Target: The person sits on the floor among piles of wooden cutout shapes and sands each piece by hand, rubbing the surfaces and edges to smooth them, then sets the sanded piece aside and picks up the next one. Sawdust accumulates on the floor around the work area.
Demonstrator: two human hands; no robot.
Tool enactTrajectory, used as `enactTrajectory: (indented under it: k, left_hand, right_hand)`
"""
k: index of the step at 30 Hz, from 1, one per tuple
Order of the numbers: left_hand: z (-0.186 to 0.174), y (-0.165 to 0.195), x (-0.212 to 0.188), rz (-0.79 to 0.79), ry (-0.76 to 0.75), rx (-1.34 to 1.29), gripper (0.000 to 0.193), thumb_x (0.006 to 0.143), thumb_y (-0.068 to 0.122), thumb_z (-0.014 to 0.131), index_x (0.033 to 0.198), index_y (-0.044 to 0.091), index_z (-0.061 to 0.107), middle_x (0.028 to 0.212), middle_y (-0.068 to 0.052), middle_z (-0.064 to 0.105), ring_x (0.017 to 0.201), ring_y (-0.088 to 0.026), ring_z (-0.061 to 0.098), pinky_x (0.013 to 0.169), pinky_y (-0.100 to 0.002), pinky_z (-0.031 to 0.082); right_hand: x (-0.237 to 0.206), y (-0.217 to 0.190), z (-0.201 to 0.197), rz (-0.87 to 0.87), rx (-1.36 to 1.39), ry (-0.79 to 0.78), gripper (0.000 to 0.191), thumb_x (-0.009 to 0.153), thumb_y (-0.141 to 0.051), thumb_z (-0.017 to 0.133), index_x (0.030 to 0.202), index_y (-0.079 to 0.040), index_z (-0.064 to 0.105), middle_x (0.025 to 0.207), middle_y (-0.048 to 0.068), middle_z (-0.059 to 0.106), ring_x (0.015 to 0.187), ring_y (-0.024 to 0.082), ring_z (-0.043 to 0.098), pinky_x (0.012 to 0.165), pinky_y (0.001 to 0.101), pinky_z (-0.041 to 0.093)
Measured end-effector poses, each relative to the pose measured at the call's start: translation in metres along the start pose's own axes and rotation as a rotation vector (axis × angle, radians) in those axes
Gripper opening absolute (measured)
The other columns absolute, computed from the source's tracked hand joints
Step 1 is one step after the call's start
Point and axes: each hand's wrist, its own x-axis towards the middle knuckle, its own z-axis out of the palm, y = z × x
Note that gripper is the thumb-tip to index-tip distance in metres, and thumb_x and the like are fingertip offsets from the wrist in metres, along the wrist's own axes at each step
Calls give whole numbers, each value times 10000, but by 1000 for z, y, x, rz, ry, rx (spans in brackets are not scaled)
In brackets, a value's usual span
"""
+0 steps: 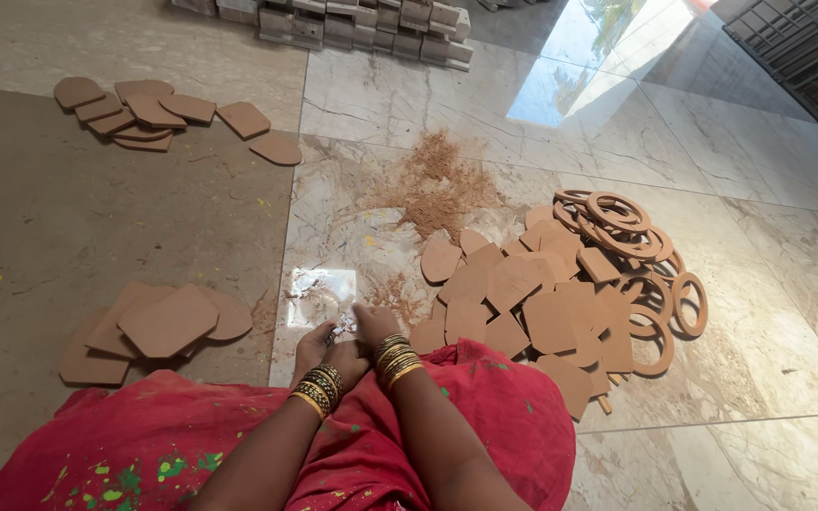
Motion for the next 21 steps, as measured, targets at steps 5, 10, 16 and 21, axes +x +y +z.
enactTrajectory:
  k: [5, 10, 16, 21]
  left_hand:
    - [17, -3, 5, 16, 20, -87, 370, 811, 316, 662, 1147, 192, 755, 1116, -107, 762, 1064, -316, 723, 1000, -391, 527]
    - [12, -13, 7, -119, -10, -976, 360, 841, 337, 656, 1149, 171, 741, 1104, -126, 760, 1057, -332, 718, 977, -410, 536]
    - [10, -16, 3, -55, -15, -581, 342, 852, 364, 658, 1075, 122, 749, 1057, -140, 764, 1019, -333, 725, 941, -420, 545]
    - [17, -5, 1, -21, -4, 42, 372, 861, 407, 686, 999, 67, 749, 1019, -151, 768, 990, -329, 729, 898, -426, 559]
  right_hand:
    - [-3, 39, -11, 492, 288, -147, 413, 957, -454, 577, 1047, -83, 734, 1050, 217, 728, 1001, 343, 698, 885, 445, 519]
    - [-7, 1, -9, 340, 233, 114, 491, 991, -464, 575, 925, -6, 740, 906, 251, 722, 871, 382, 687, 808, 471, 516]
    - [-16, -19, -2, 226, 227, 47, 363, 960, -367, 562, 951, -41, 722, 863, 234, 691, 778, 394, 666, 724, 491, 494]
    - [-5, 34, -12, 127, -207, -14, 269, 935, -286, 551, 973, -70, 706, 827, 219, 665, 702, 405, 649, 653, 508, 476]
